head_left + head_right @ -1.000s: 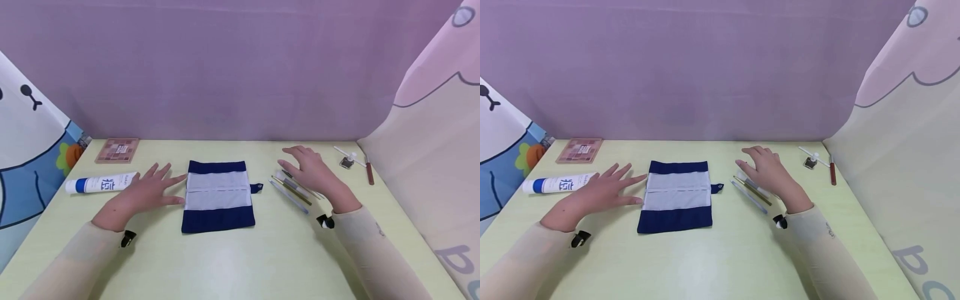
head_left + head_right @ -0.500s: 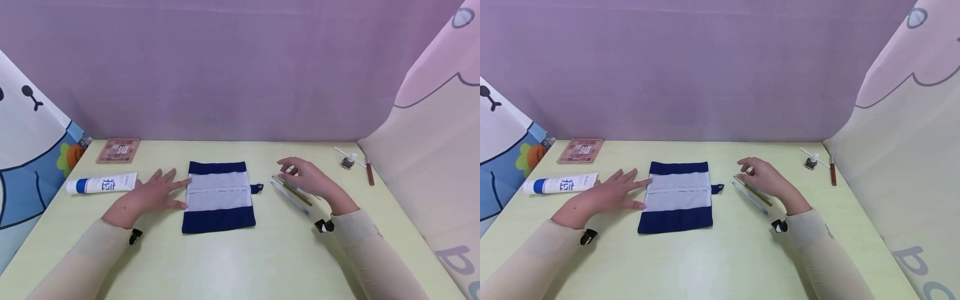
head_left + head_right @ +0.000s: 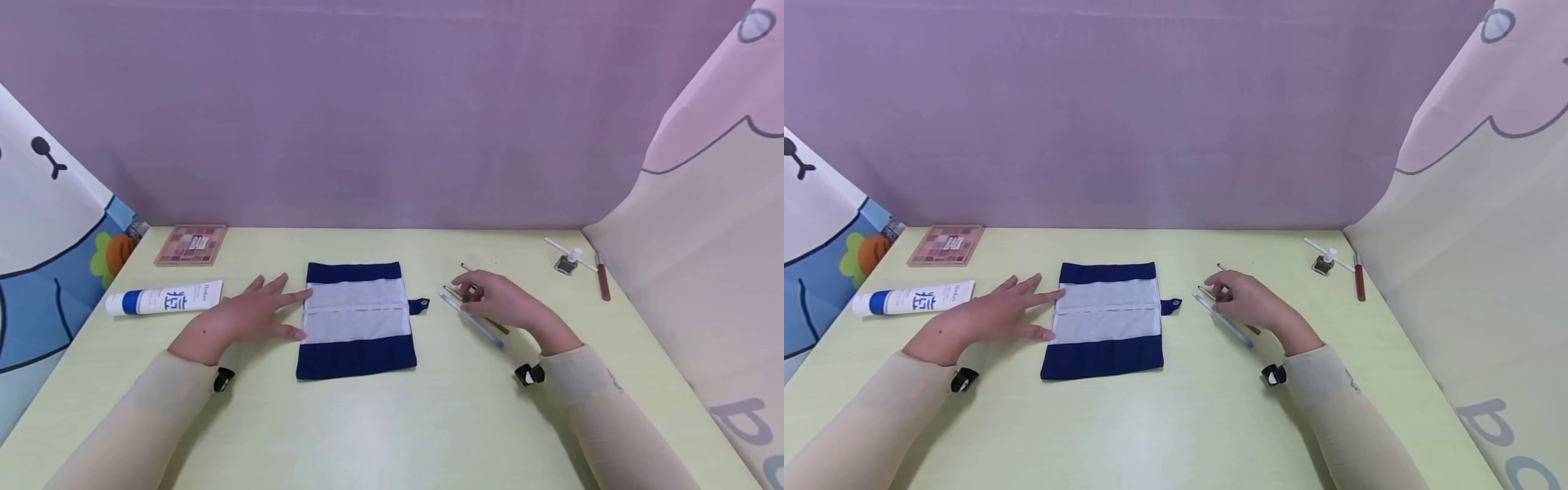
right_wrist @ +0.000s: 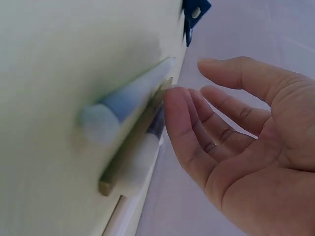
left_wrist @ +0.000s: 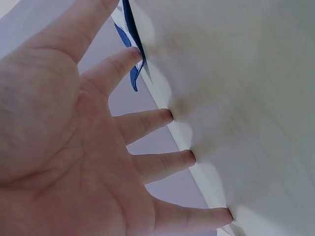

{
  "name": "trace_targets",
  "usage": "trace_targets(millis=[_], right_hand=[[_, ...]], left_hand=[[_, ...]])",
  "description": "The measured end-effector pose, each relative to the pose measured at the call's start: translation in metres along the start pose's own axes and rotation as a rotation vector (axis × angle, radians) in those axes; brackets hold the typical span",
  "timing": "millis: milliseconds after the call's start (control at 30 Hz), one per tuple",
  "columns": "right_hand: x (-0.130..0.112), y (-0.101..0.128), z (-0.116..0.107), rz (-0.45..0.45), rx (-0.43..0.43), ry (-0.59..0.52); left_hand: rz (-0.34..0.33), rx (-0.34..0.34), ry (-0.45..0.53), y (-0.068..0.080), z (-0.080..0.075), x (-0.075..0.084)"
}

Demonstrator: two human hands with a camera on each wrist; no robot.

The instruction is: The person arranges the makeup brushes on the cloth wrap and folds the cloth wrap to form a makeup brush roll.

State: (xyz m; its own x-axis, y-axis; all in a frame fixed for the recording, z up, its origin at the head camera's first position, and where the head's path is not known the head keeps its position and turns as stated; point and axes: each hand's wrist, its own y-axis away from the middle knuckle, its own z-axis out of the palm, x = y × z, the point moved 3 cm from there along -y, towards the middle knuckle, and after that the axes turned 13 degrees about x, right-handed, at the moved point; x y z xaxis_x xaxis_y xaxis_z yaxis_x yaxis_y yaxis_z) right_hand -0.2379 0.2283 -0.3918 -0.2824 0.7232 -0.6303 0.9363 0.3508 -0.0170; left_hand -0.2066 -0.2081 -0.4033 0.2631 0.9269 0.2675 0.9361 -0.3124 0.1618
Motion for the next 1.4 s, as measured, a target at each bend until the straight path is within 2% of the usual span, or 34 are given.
trace_targets(millis=[333, 600, 967, 1233, 1400], right_hand=[[-0.001, -0.001, 0.013, -0.046, -0.012, 0.082], [-0.01, -0.004, 0.018, -0.129, -0.051, 0.162], [-0.014, -0.007, 0.023, -0.157, -0.057, 0.28], [-0.018, -0.008, 0.022, -0.116, -0.052, 0.26], [-0.019, -0.008, 0.019, -0.032, -0.015, 0.186]], left_hand=[[-0.015, -0.013, 0.007, 0.001, -0.002, 0.003], [-0.021, -0.015, 0.016, 0.002, -0.003, 0.004], [-0.019, -0.018, 0.024, 0.0, -0.002, 0.003], [-0.015, -0.011, 0.02, 0.001, -0.003, 0.004], [-0.017, -0.011, 0.023, 0.001, -0.002, 0.003]])
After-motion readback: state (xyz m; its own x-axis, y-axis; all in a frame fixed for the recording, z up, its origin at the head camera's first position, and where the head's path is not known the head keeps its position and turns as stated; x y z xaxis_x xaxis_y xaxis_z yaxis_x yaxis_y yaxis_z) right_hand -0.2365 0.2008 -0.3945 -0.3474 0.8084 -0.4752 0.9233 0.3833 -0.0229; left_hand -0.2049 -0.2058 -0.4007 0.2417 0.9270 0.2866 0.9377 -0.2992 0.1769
